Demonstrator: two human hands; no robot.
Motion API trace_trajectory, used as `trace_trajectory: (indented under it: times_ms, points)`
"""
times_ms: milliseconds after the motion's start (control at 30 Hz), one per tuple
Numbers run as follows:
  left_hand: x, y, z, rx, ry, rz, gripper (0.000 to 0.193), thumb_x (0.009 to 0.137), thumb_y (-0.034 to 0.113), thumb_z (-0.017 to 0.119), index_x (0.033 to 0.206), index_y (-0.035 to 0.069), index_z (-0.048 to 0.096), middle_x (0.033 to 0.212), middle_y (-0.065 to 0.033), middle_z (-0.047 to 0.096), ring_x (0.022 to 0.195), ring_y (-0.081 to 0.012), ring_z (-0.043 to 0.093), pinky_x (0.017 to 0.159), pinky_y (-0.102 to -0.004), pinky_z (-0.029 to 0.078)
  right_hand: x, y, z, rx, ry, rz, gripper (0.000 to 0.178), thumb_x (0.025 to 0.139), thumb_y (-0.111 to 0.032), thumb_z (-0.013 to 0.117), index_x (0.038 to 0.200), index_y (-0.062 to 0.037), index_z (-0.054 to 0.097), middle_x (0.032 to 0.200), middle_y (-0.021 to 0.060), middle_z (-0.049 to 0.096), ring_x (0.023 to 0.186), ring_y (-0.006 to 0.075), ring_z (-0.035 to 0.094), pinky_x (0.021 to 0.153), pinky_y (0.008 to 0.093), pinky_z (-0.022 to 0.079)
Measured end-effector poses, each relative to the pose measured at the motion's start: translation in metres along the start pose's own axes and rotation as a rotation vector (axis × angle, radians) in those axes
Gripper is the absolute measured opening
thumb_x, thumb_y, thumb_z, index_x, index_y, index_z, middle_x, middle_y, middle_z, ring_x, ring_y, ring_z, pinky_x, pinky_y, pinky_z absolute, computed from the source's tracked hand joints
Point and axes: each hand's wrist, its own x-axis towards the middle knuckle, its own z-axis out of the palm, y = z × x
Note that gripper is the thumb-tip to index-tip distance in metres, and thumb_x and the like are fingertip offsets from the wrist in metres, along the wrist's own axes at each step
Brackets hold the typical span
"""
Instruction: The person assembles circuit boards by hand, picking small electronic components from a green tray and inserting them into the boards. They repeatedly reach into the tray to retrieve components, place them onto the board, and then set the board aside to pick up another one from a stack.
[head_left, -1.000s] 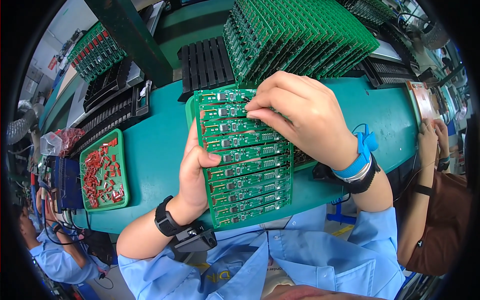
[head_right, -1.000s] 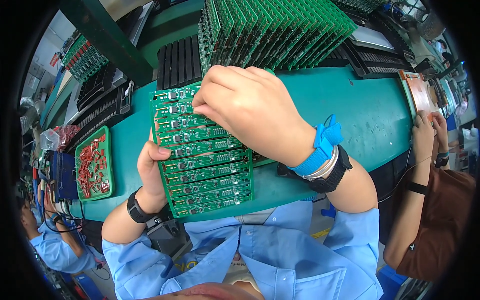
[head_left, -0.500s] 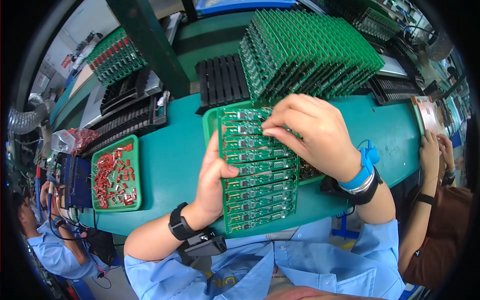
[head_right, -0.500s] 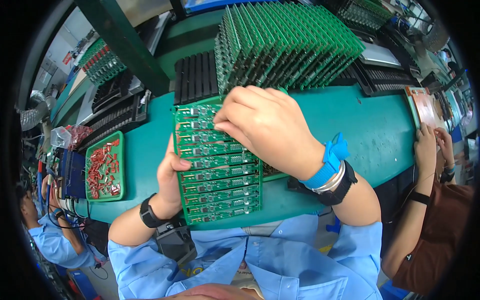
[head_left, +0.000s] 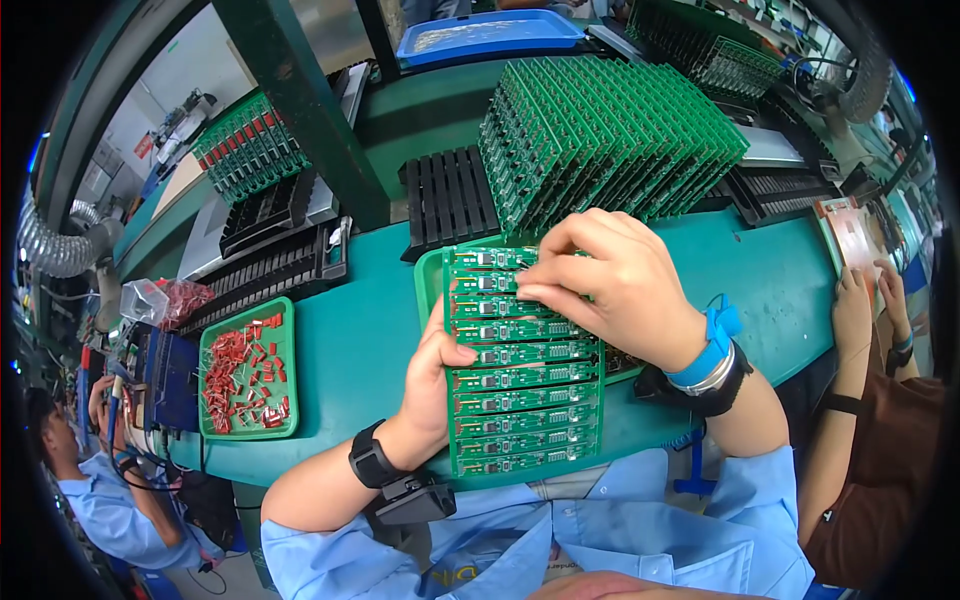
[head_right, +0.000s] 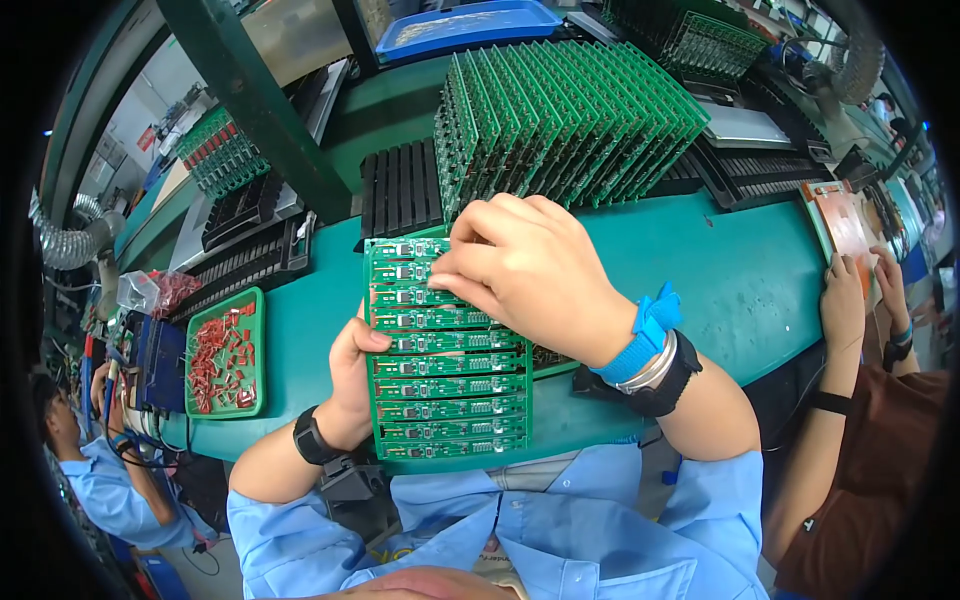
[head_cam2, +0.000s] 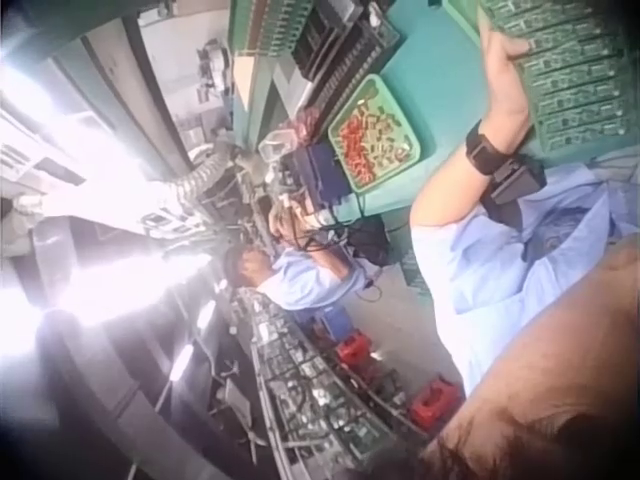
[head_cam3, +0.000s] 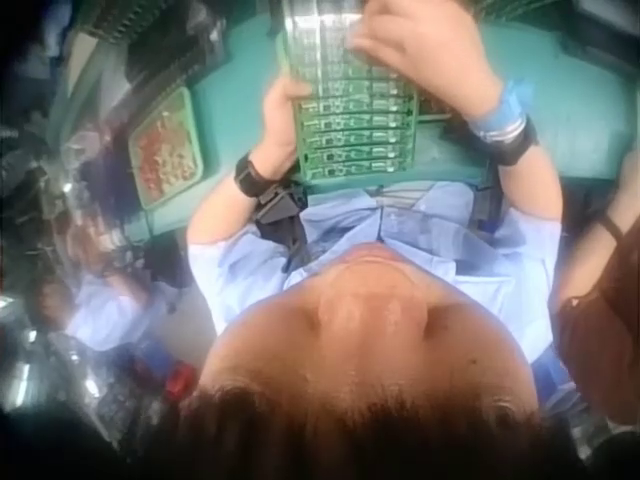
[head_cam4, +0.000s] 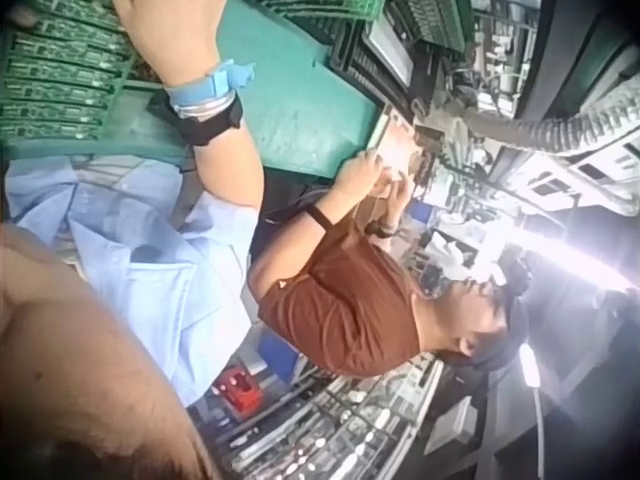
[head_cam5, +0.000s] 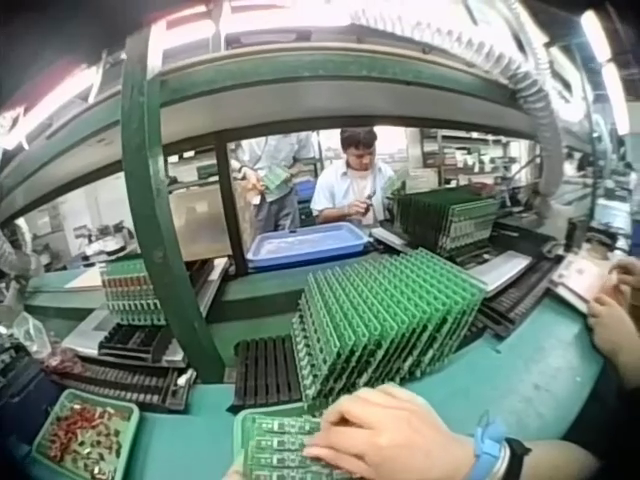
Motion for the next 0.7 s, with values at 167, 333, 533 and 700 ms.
trace_trajectory:
  times_ms: [167, 333, 533, 700]
  points:
    - [0.006, 0.0, -0.018, -0.198, 0.024, -0.059, 0.06, 0.072, 0.014, 0.041, 0.131, 0.002, 0.041, 0.12, -0.0156, 0.055, 0.107, -0.0274, 0.056, 0.095, -0.0389, 0.045, 0.0, 0.011, -0.001, 0.047, 0.168, 0.212, 0.005, 0.08, -0.013, 0.067, 0.079, -0.0101, 0.063, 0.075, 0.0042, 0.06, 0.066, 0.0239, 0.059, 0.057, 0.0357, 0.045]
    - [0.015, -0.002, -0.046, -0.357, -0.069, -0.179, 0.052, 0.073, 0.017, 0.041, 0.121, 0.0, 0.049, 0.111, -0.0169, 0.06, 0.099, -0.0293, 0.06, 0.091, -0.0402, 0.047, -0.005, 0.013, -0.007, -0.002, -0.198, 0.449, 0.011, 0.086, -0.017, 0.059, 0.084, -0.0066, 0.057, 0.072, 0.0089, 0.06, 0.065, 0.0284, 0.06, 0.057, 0.0386, 0.046]
    - [0.014, -0.003, -0.039, -0.364, 0.006, -0.121, 0.048, 0.074, 0.019, 0.041, 0.115, -0.002, 0.053, 0.107, -0.0198, 0.062, 0.094, -0.0308, 0.062, 0.089, -0.0414, 0.048, -0.004, 0.014, -0.005, 0.074, -0.19, 0.572, 0.015, 0.087, -0.019, 0.056, 0.088, -0.0053, 0.053, 0.074, 0.0133, 0.061, 0.069, 0.0338, 0.061, 0.059, 0.0421, 0.048]
    - [0.011, -0.001, -0.038, -0.332, -0.012, -0.059, 0.049, 0.074, 0.019, 0.04, 0.115, -0.003, 0.053, 0.111, -0.0207, 0.061, 0.097, -0.0311, 0.061, 0.089, -0.0414, 0.048, -0.02, 0.027, -0.001, -0.112, -0.509, 0.468, 0.018, 0.085, -0.023, 0.058, 0.09, -0.0053, 0.055, 0.077, 0.0142, 0.063, 0.071, 0.0361, 0.061, 0.061, 0.0441, 0.049]
